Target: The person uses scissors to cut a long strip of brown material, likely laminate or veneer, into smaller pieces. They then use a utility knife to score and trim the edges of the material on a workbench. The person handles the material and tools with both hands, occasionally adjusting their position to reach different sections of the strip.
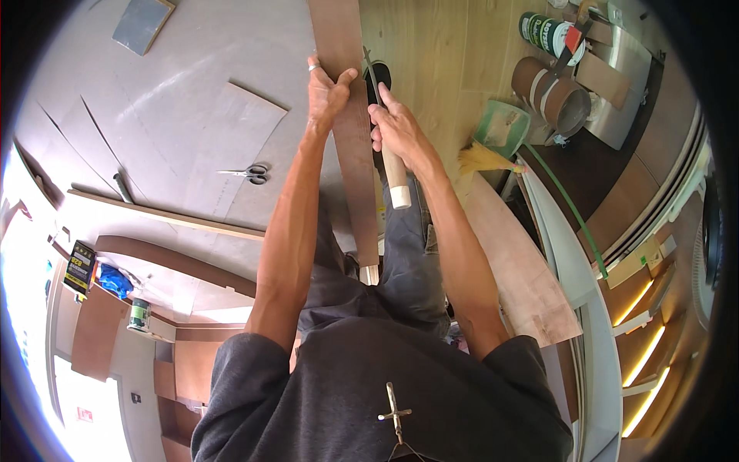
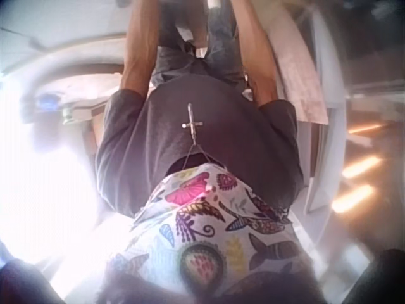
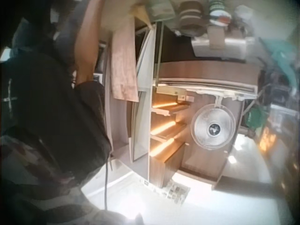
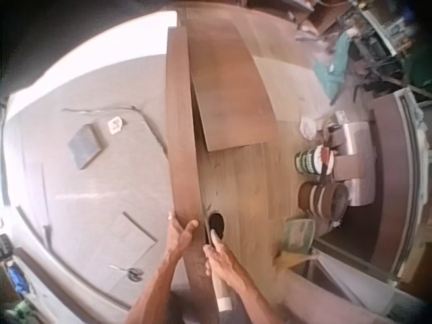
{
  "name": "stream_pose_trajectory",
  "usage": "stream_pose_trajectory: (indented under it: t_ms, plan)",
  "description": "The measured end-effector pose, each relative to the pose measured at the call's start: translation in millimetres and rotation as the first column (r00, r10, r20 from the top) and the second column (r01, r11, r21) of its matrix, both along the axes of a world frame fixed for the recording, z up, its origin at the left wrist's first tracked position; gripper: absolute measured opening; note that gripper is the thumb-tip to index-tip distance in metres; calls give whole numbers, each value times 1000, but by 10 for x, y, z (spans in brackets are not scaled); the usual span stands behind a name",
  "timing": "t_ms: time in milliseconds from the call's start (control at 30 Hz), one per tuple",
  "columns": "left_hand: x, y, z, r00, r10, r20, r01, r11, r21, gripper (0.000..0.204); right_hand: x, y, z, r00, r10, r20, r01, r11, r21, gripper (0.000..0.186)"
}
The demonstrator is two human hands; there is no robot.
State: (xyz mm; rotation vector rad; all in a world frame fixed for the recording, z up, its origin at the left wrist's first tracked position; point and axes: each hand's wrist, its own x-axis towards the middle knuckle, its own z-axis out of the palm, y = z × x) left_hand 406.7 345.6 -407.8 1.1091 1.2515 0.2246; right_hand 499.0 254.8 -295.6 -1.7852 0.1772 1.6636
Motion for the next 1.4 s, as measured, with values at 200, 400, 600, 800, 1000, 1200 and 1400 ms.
stream_pose_trajectory:
  t_ms: [200, 400, 600, 800, 1000, 1200, 1400]
  plan:
    - [-13, -2, -8, 1000, -2, 23, 3, 1000, -23, 51, 42, 131, -3, 996, -42, -79, 42, 999, -7, 66]
    - [-15, 15, 14, 1000, -10, -13, 10, 999, -52, 54, -27, 223, 38, 997, -46, -68, 42, 998, -56, 64]
    - [-7, 63, 112, 998, -39, -50, 36, 997, -65, 56, -114, 281, -45, 998, 62, 17, -59, 992, -115, 62]
    - [-8, 32, 46, 998, -23, -51, 24, 1000, 8, 52, -66, 234, -107, 998, -42, -38, 38, 996, -85, 63]
    - [3, 26, 17, 999, 4, -48, -6, 999, -45, 53, -63, 294, -25, 999, 27, -19, -29, 994, -105, 62]
    - [31, 12, 41, 995, -17, -95, 16, 1000, -12, 53, -177, 413, 5, 948, 294, 126, -269, 946, -183, 62]
    - [22, 60, 77, 994, -21, -105, 19, 1000, -18, 52, -148, -60, -868, 977, 188, 103, -198, 976, 88, 66]
